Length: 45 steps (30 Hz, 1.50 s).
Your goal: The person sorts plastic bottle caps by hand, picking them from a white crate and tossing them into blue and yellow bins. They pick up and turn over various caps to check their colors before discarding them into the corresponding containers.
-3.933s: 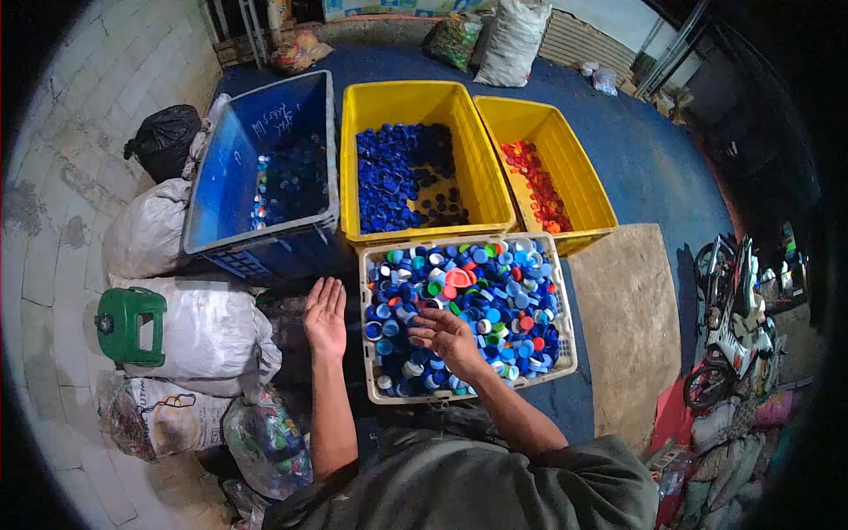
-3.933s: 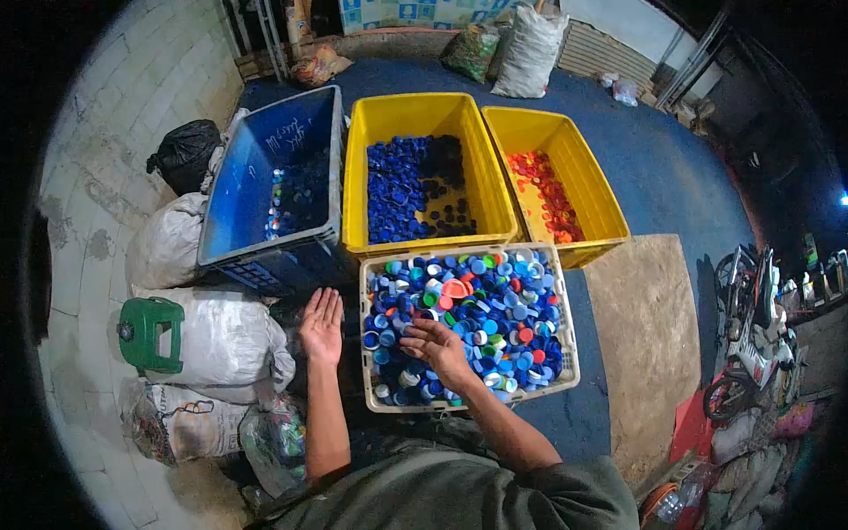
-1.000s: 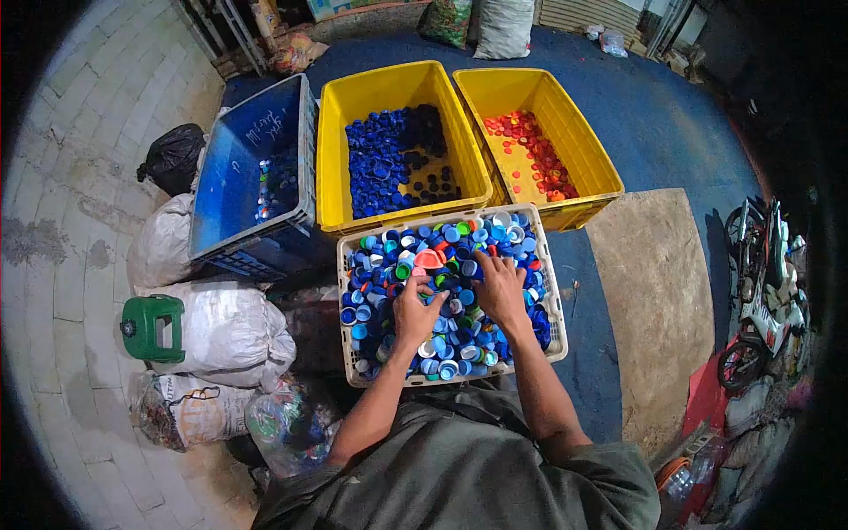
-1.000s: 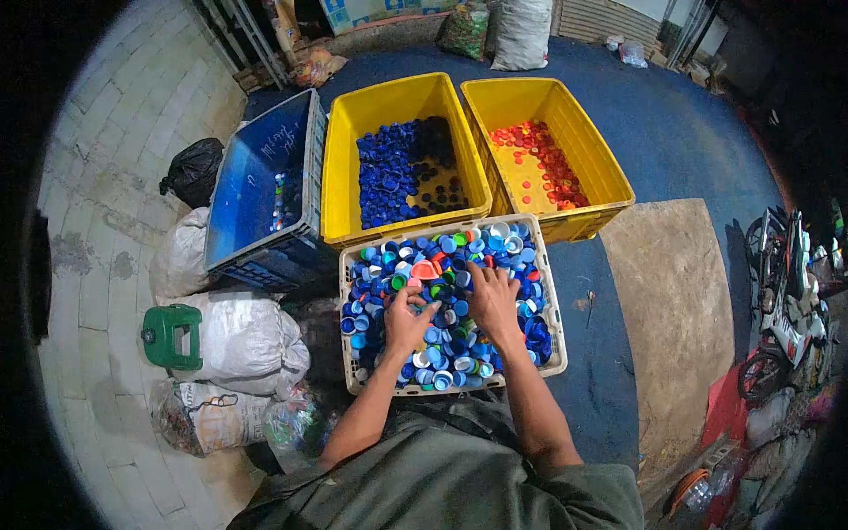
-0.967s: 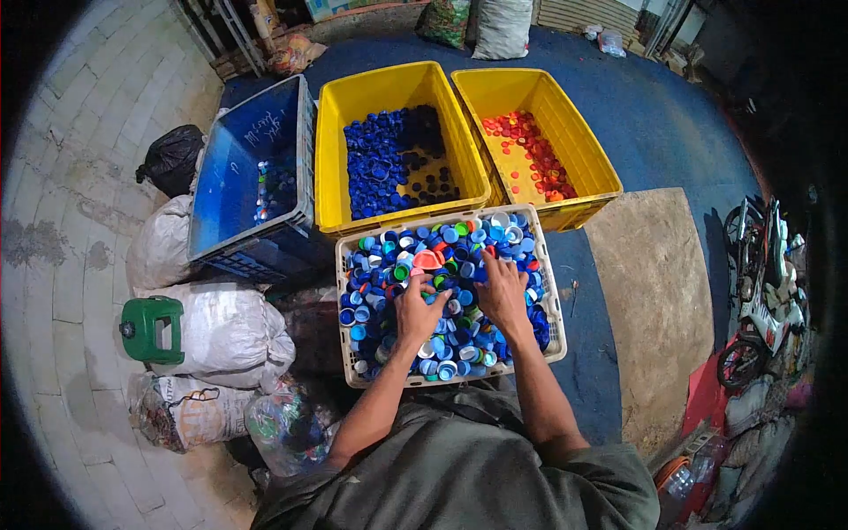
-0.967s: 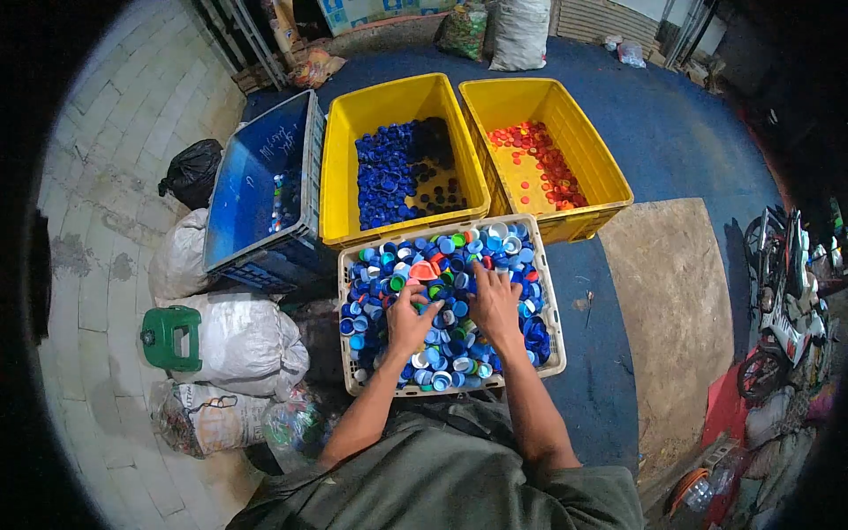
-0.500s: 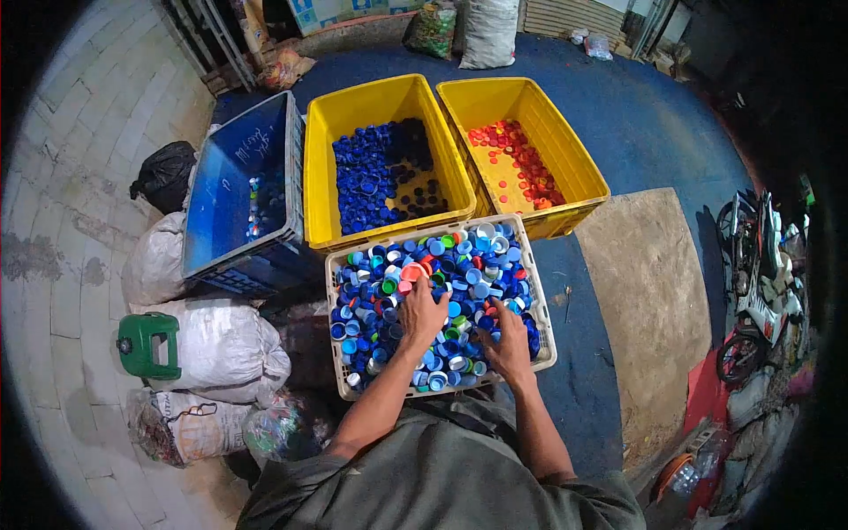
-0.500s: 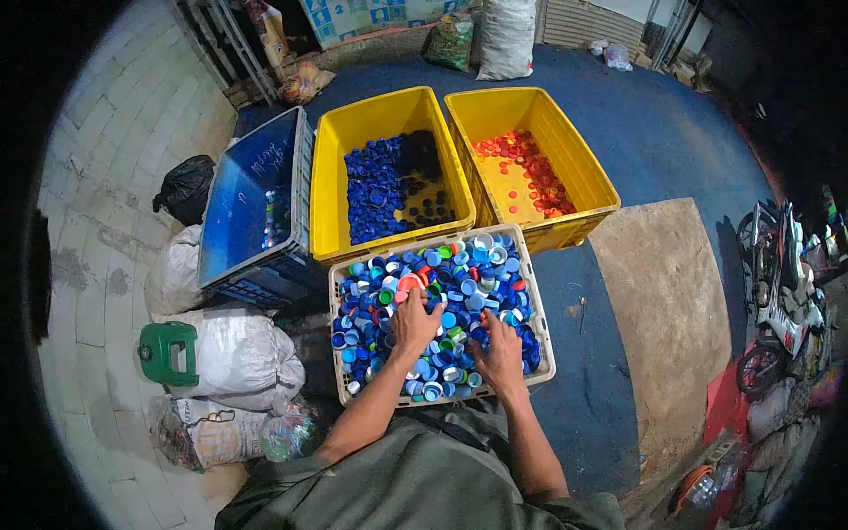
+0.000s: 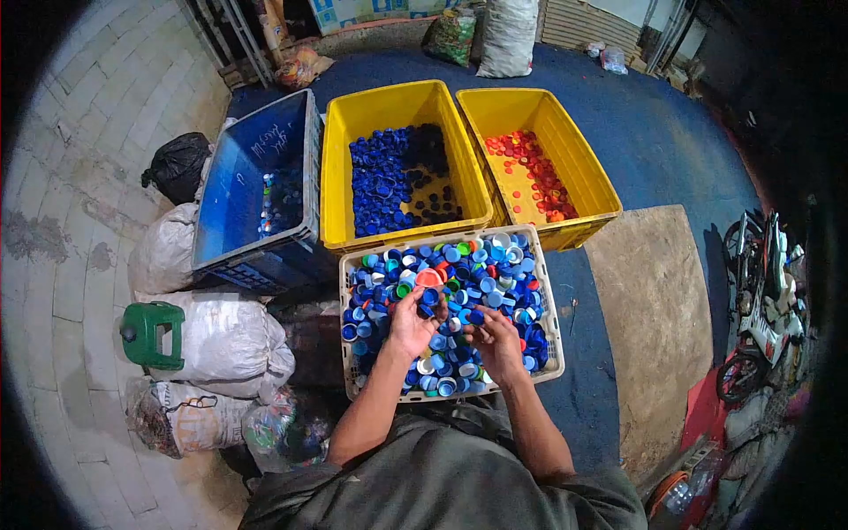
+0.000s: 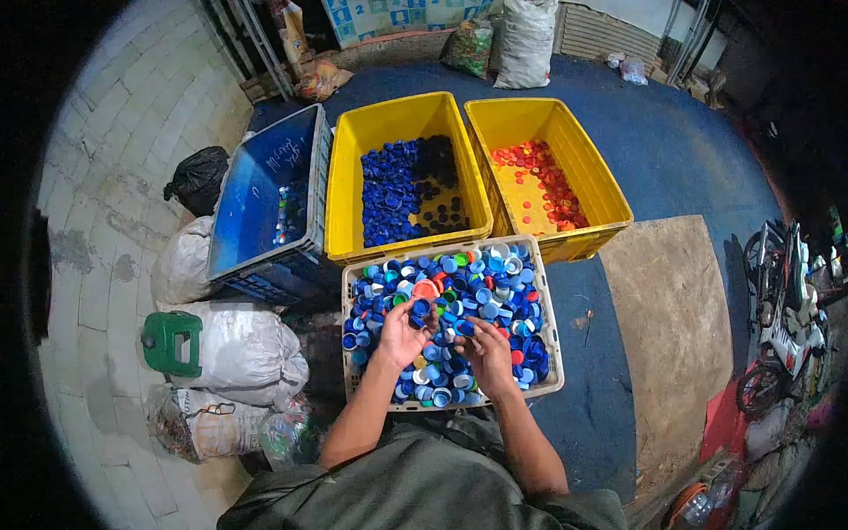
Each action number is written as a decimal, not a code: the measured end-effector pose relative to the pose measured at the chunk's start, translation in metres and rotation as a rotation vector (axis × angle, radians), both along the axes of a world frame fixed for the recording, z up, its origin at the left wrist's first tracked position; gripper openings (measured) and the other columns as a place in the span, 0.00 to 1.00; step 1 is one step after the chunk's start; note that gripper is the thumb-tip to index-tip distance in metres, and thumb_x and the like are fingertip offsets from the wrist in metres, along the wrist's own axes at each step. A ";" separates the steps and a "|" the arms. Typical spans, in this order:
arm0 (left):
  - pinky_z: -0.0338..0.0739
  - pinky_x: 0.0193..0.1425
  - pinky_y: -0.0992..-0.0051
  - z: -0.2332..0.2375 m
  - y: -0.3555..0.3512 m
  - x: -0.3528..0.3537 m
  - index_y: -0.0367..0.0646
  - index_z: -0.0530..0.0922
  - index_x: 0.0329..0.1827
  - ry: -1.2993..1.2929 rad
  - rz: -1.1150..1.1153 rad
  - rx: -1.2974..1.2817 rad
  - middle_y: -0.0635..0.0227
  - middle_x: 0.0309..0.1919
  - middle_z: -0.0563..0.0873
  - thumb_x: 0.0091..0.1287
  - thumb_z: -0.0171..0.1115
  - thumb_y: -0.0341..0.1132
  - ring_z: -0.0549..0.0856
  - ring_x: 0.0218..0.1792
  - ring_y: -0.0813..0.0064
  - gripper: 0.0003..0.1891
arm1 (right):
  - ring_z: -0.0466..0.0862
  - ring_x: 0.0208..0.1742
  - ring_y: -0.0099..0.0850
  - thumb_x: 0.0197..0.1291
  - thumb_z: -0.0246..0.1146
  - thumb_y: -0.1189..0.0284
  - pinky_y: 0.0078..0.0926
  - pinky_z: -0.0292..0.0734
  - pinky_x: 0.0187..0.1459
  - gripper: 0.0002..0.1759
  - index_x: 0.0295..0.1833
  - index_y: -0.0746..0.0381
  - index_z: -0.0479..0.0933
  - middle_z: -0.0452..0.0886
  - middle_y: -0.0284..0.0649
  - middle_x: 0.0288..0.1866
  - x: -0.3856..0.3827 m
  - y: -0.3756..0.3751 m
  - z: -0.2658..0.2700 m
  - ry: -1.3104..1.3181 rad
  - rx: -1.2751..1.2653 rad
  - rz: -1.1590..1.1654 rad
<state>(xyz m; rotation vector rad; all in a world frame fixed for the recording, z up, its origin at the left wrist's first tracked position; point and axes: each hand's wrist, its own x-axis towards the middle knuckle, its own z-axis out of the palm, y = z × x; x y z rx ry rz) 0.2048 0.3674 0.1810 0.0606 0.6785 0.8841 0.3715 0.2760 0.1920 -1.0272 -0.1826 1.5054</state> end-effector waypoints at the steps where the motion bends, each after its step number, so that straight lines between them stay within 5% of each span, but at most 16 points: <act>1: 0.80 0.50 0.67 0.001 0.003 -0.002 0.32 0.73 0.55 -0.011 0.001 0.005 0.58 0.44 0.83 0.71 0.50 0.38 0.83 0.44 0.66 0.18 | 0.84 0.43 0.33 0.70 0.53 0.71 0.28 0.81 0.44 0.18 0.61 0.67 0.71 0.80 0.41 0.46 -0.004 0.007 0.002 0.040 0.009 0.006; 9: 0.78 0.59 0.63 0.009 0.032 -0.004 0.28 0.72 0.54 -0.101 0.126 -0.026 0.53 0.43 0.83 0.70 0.49 0.36 0.83 0.46 0.59 0.19 | 0.84 0.45 0.35 0.68 0.51 0.71 0.30 0.82 0.48 0.14 0.53 0.67 0.73 0.80 0.43 0.46 -0.027 0.070 -0.005 0.144 0.037 0.007; 12: 0.77 0.61 0.63 0.000 0.059 -0.002 0.26 0.74 0.49 -0.099 0.132 -0.029 0.50 0.43 0.82 0.71 0.48 0.38 0.82 0.48 0.57 0.19 | 0.83 0.50 0.39 0.67 0.49 0.74 0.35 0.78 0.57 0.12 0.48 0.70 0.73 0.80 0.47 0.48 -0.030 0.102 0.000 0.153 0.051 -0.018; 16: 0.78 0.55 0.61 -0.019 0.124 0.005 0.28 0.72 0.49 -0.144 0.089 -0.029 0.51 0.41 0.81 0.69 0.53 0.44 0.81 0.45 0.57 0.22 | 0.82 0.50 0.42 0.65 0.49 0.76 0.37 0.78 0.56 0.09 0.42 0.71 0.72 0.80 0.51 0.44 -0.027 0.167 -0.029 0.051 0.085 -0.008; 18: 0.77 0.53 0.60 -0.016 0.162 0.009 0.31 0.72 0.51 -0.113 0.136 -0.060 0.51 0.44 0.80 0.66 0.56 0.50 0.79 0.45 0.58 0.26 | 0.82 0.44 0.39 0.65 0.48 0.77 0.33 0.79 0.52 0.11 0.45 0.73 0.72 0.80 0.50 0.42 -0.022 0.200 -0.027 -0.033 0.086 0.024; 21: 0.74 0.43 0.67 0.032 0.183 0.008 0.36 0.72 0.44 -0.194 0.232 0.133 0.61 0.38 0.80 0.62 0.60 0.53 0.76 0.36 0.65 0.25 | 0.79 0.58 0.47 0.63 0.47 0.84 0.36 0.79 0.57 0.21 0.61 0.81 0.63 0.72 0.58 0.58 -0.027 0.221 0.022 -0.068 0.198 0.003; 22: 0.72 0.59 0.63 0.030 0.193 -0.004 0.28 0.65 0.60 -0.344 0.139 0.228 0.52 0.55 0.77 0.62 0.61 0.54 0.76 0.54 0.59 0.37 | 0.77 0.60 0.48 0.62 0.47 0.85 0.35 0.79 0.59 0.23 0.63 0.82 0.61 0.69 0.59 0.61 -0.024 0.225 0.023 -0.089 0.225 0.002; 23: 0.55 0.75 0.60 0.028 0.204 -0.004 0.24 0.45 0.73 -0.249 0.293 -0.050 0.47 0.73 0.58 0.62 0.61 0.54 0.59 0.73 0.53 0.51 | 0.75 0.63 0.50 0.61 0.47 0.87 0.34 0.78 0.60 0.26 0.65 0.82 0.58 0.65 0.61 0.64 -0.020 0.226 0.025 -0.110 0.253 0.002; 25: 0.36 0.80 0.57 0.032 0.197 -0.013 0.32 0.27 0.75 -0.255 0.299 0.132 0.50 0.78 0.38 0.62 0.62 0.54 0.38 0.79 0.54 0.58 | 0.80 0.56 0.44 0.61 0.52 0.86 0.30 0.81 0.55 0.25 0.65 0.80 0.61 0.71 0.56 0.57 -0.018 0.210 0.038 -0.100 0.259 -0.055; 31: 0.65 0.70 0.52 0.012 0.139 -0.047 0.40 0.56 0.74 0.240 0.327 0.286 0.54 0.73 0.60 0.67 0.59 0.45 0.63 0.71 0.57 0.36 | 0.82 0.52 0.40 0.62 0.56 0.83 0.30 0.80 0.55 0.21 0.61 0.79 0.66 0.75 0.51 0.54 0.005 0.141 0.019 -0.168 0.227 -0.143; 33: 0.75 0.56 0.64 -0.002 0.112 -0.057 0.43 0.71 0.62 0.559 0.240 0.405 0.62 0.58 0.76 0.67 0.61 0.40 0.76 0.56 0.70 0.22 | 0.82 0.52 0.39 0.63 0.56 0.82 0.30 0.81 0.54 0.21 0.61 0.78 0.66 0.75 0.52 0.56 0.009 0.109 0.013 -0.195 0.217 -0.188; 37: 0.74 0.47 0.77 -0.024 0.045 -0.057 0.41 0.77 0.52 0.966 0.172 0.614 0.72 0.43 0.82 0.64 0.66 0.36 0.79 0.43 0.81 0.16 | 0.83 0.48 0.34 0.66 0.55 0.80 0.29 0.81 0.51 0.18 0.60 0.75 0.68 0.75 0.51 0.58 0.017 0.042 -0.007 -0.299 0.167 -0.217; 45: 0.75 0.39 0.76 -0.032 -0.036 -0.044 0.39 0.80 0.44 1.316 0.049 0.853 0.69 0.34 0.85 0.60 0.68 0.30 0.80 0.33 0.78 0.11 | 0.81 0.39 0.24 0.67 0.54 0.81 0.22 0.77 0.41 0.12 0.54 0.68 0.74 0.82 0.38 0.46 0.015 -0.040 -0.024 -0.577 0.003 -0.148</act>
